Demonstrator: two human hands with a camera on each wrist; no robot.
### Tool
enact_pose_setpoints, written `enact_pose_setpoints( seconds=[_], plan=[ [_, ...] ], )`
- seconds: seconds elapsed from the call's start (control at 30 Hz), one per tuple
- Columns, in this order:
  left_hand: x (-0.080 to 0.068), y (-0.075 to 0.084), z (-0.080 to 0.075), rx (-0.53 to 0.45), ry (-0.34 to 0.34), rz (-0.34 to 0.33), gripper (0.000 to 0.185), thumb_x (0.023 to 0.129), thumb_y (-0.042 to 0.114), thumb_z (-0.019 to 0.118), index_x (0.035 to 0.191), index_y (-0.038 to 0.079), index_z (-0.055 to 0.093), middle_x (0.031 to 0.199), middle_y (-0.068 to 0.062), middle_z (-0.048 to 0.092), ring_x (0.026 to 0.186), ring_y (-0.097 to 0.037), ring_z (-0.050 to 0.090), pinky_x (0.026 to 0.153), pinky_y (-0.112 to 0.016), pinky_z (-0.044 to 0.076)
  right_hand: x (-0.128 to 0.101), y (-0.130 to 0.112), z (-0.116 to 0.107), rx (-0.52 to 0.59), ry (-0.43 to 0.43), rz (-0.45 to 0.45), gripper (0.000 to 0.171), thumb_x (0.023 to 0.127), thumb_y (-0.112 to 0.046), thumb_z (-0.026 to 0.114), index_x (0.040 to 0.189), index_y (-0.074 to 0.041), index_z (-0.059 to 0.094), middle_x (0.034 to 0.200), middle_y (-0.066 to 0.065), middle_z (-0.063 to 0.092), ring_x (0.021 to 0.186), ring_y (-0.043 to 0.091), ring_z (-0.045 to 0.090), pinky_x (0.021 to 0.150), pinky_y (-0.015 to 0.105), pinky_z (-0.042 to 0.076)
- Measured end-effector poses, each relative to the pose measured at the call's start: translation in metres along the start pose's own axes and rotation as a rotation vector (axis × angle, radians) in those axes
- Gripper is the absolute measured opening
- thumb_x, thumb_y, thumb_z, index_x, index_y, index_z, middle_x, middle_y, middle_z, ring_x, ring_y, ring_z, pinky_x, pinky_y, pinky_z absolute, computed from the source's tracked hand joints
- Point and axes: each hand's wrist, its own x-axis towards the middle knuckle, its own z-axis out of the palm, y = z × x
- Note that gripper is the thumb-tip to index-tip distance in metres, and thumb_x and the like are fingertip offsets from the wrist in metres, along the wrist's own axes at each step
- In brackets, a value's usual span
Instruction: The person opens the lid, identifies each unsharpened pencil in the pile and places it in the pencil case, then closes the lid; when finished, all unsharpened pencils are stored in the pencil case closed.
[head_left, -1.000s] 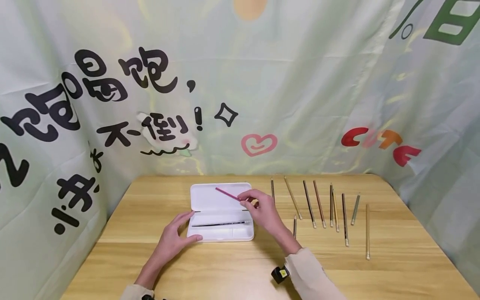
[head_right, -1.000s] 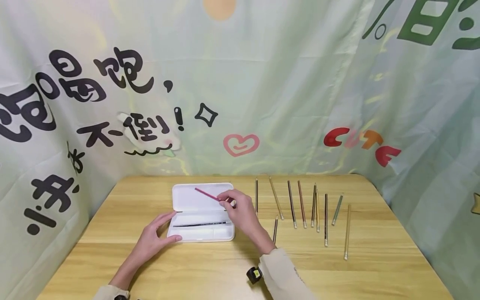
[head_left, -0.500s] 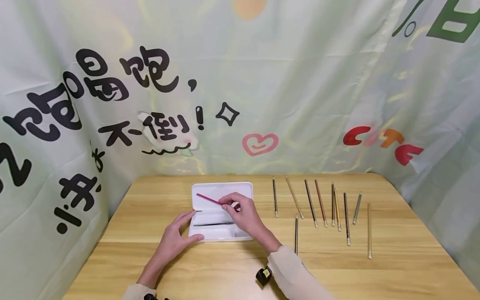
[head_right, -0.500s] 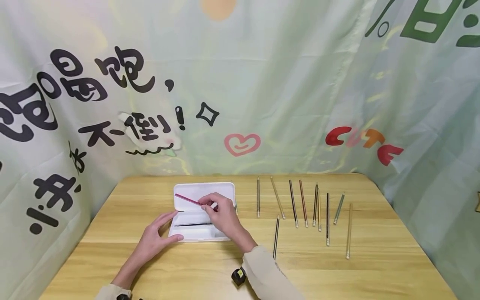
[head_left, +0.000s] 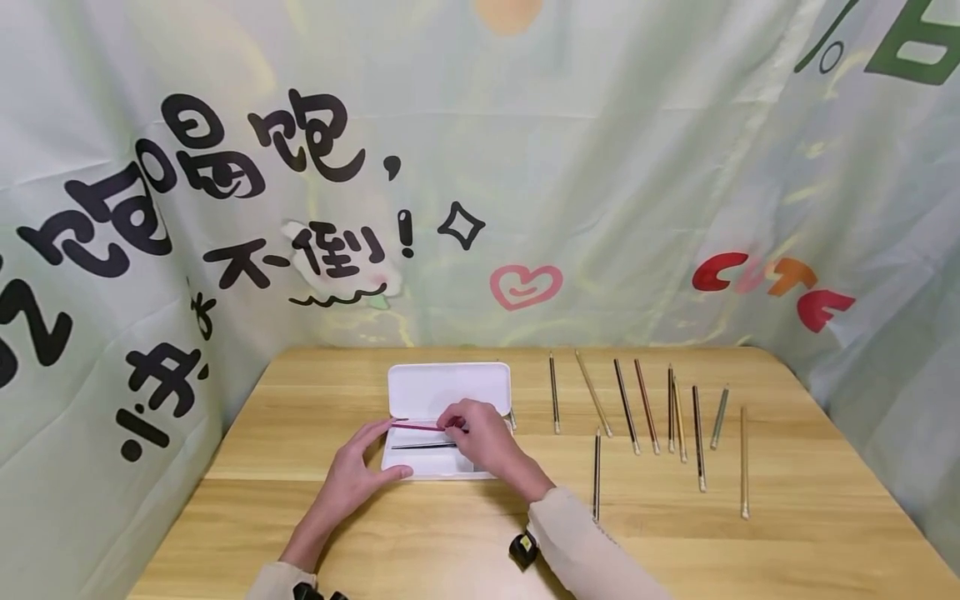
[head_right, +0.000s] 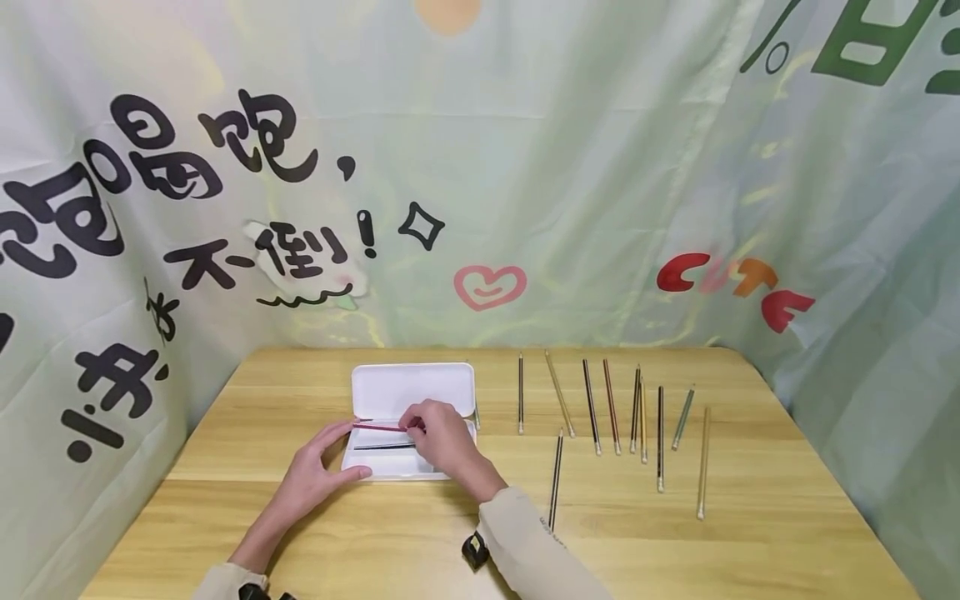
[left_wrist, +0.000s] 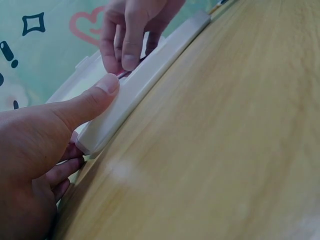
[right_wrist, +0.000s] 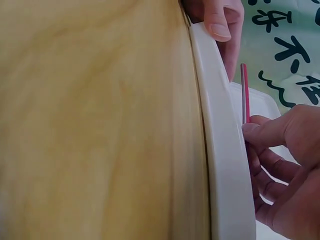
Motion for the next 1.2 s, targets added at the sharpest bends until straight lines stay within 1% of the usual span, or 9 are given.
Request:
enact_pose_setpoints(
  seconds=[0.1, 0.23, 0.43, 0.57, 0.7, 0.8, 0.93, 1.07, 1.2],
  plan=[
    [-0.001, 0.000, 0.000, -0.010, -0.007, -0.003, 0.084, 0.072, 0.034, 0.095, 0.144, 0.009, 0.059, 0.143, -0.011, 0.059, 0.135, -0.035, 0.052, 0.113, -0.056, 0.039, -0.001, 0.000, 0.000, -0.030, -0.011, 0.001, 0.011, 0.092, 0.000, 0.074, 0.093, -0.010, 0.078, 0.090, 0.000, 0.070, 0.080, 0.009, 0.062, 0.073, 0.022, 0.054],
    [-0.001, 0.001, 0.000, -0.022, -0.007, -0.005, 0.083, 0.073, 0.032, 0.095, 0.144, 0.010, 0.059, 0.143, -0.011, 0.059, 0.135, -0.035, 0.051, 0.113, -0.056, 0.039, -0.001, -0.002, -0.002, -0.026, -0.022, -0.004, 0.012, 0.092, 0.003, 0.072, 0.097, -0.006, 0.078, 0.093, 0.004, 0.071, 0.082, 0.011, 0.064, 0.073, 0.022, 0.055],
    [-0.001, 0.001, -0.001, -0.025, 0.005, -0.004, 0.082, 0.074, 0.032, 0.094, 0.144, 0.008, 0.059, 0.142, -0.011, 0.059, 0.135, -0.036, 0.051, 0.113, -0.056, 0.039, -0.002, -0.001, -0.005, 0.009, -0.035, -0.030, 0.013, 0.092, 0.004, 0.069, 0.099, -0.003, 0.077, 0.096, 0.006, 0.072, 0.088, 0.016, 0.068, 0.077, 0.022, 0.057],
    [-0.001, 0.002, -0.001, -0.029, -0.009, -0.009, 0.082, 0.074, 0.033, 0.094, 0.144, 0.008, 0.059, 0.143, -0.010, 0.059, 0.136, -0.034, 0.051, 0.113, -0.055, 0.039, -0.007, -0.001, -0.012, 0.056, -0.042, -0.012, 0.013, 0.094, 0.002, 0.070, 0.102, -0.004, 0.077, 0.100, 0.006, 0.072, 0.092, 0.017, 0.068, 0.079, 0.024, 0.057],
    [-0.001, 0.002, -0.002, -0.041, -0.019, -0.007, 0.084, 0.073, 0.034, 0.094, 0.145, 0.009, 0.058, 0.143, -0.009, 0.059, 0.137, -0.033, 0.050, 0.114, -0.055, 0.039, -0.015, -0.003, -0.024, 0.105, -0.041, -0.002, 0.012, 0.094, 0.002, 0.071, 0.103, -0.003, 0.077, 0.102, 0.008, 0.073, 0.094, 0.020, 0.068, 0.080, 0.028, 0.058],
    [0.000, 0.003, 0.000, -0.054, -0.022, -0.003, 0.085, 0.073, 0.035, 0.094, 0.146, 0.010, 0.058, 0.144, -0.009, 0.058, 0.137, -0.033, 0.050, 0.114, -0.054, 0.038, -0.023, -0.002, -0.036, 0.118, -0.023, -0.018, 0.012, 0.093, 0.001, 0.072, 0.104, -0.002, 0.077, 0.102, 0.009, 0.073, 0.094, 0.022, 0.067, 0.080, 0.031, 0.059],
    [0.001, 0.003, 0.002, -0.060, -0.017, -0.002, 0.085, 0.073, 0.035, 0.094, 0.145, 0.010, 0.058, 0.144, -0.009, 0.058, 0.137, -0.034, 0.050, 0.113, -0.055, 0.038, -0.034, -0.001, -0.055, 0.110, 0.017, -0.020, 0.015, 0.093, -0.002, 0.074, 0.107, -0.004, 0.076, 0.104, 0.009, 0.073, 0.094, 0.021, 0.065, 0.078, 0.036, 0.057],
    [0.002, 0.002, 0.002, -0.050, -0.023, 0.009, 0.085, 0.074, 0.035, 0.094, 0.146, 0.009, 0.057, 0.145, -0.012, 0.057, 0.138, -0.037, 0.049, 0.113, -0.058, 0.039, -0.044, 0.002, -0.074, 0.099, 0.075, -0.019, 0.019, 0.091, -0.003, 0.076, 0.110, -0.003, 0.075, 0.105, 0.010, 0.073, 0.095, 0.023, 0.066, 0.078, 0.045, 0.057],
    [0.000, 0.000, -0.002, -0.043, -0.034, 0.009, 0.085, 0.075, 0.035, 0.093, 0.147, 0.009, 0.057, 0.146, -0.013, 0.056, 0.138, -0.038, 0.048, 0.112, -0.060, 0.038, -0.057, 0.006, -0.092, 0.078, 0.114, -0.028, 0.024, 0.090, -0.003, 0.078, 0.113, -0.004, 0.074, 0.107, 0.006, 0.073, 0.095, 0.025, 0.068, 0.078, 0.048, 0.058]
  ],
)
